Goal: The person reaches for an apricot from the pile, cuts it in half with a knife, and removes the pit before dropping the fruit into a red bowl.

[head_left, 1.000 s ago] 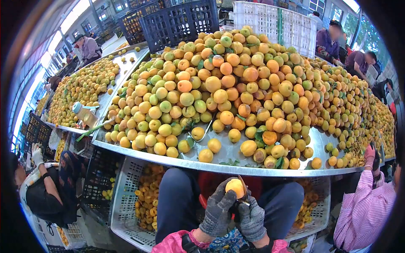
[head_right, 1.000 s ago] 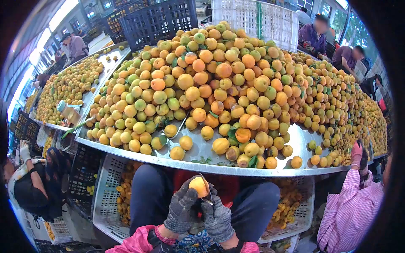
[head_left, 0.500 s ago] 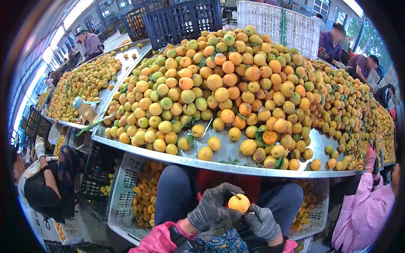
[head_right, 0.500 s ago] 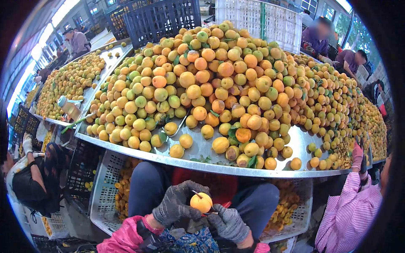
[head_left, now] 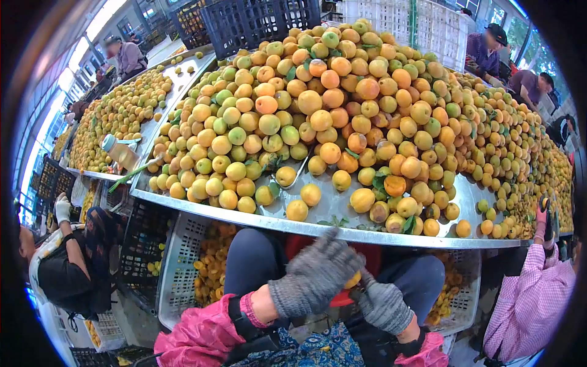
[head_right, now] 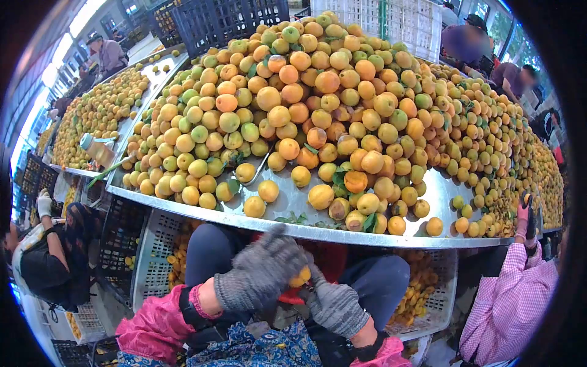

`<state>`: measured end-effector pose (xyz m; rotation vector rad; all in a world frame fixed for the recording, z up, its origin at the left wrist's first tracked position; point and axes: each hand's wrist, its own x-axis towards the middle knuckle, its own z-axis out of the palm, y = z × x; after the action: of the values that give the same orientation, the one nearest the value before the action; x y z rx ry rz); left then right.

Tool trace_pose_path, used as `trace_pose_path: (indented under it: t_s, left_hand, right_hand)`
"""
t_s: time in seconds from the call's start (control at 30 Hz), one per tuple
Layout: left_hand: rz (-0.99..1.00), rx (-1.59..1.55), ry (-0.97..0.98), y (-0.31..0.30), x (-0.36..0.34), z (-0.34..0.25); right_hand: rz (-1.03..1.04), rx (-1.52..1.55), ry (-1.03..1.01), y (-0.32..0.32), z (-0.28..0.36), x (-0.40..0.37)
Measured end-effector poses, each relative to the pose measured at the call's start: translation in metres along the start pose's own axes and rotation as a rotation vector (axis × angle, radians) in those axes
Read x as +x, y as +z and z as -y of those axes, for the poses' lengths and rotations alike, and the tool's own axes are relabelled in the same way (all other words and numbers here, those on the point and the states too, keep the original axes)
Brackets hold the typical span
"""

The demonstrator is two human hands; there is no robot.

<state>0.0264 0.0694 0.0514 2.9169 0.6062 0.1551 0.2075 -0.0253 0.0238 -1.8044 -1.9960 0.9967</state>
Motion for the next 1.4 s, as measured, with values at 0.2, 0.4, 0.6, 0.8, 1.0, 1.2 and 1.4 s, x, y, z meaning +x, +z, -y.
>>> trace_pose_path:
  t_s: [0.2,0.4,0.6,0.8,1.0,1.2,1.4]
  left_hand:
    - [-0.411,-0.800,-0.513,0.020,-0.026,-0.024]
    - [-0.400,-0.857,-0.661,0.038,-0.028,-0.044]
    - [-0.260,-0.953,-0.577,0.056,-0.042,-0.031]
    - [-0.054,-1.009,-0.608,0.055,-0.045,-0.024]
    - [-0.084,-1.076,-0.621,0.058,-0.050,-0.026]
    - [0.058,-1.416,-0.696,0.056,-0.054,-0.027]
    - [-0.014,-1.764,-0.580,0.066,-0.058,-0.037]
  right_hand:
    - [-0.245,0.194,-0.119,0.020,0.004,-0.004]
    - [-0.243,0.240,-0.168,0.029,-0.006,-0.002]
    - [-0.043,0.237,-0.160,0.026,-0.008,0.000]
    - [0.061,0.246,-0.180,0.030,-0.019,0.002]
    - [0.104,0.208,-0.166,0.029,-0.020,0.003]
    - [0.218,0.320,-0.127,0.022,-0.019,0.011]
    - [0.173,0.832,0.115,0.010,-0.008,0.014]
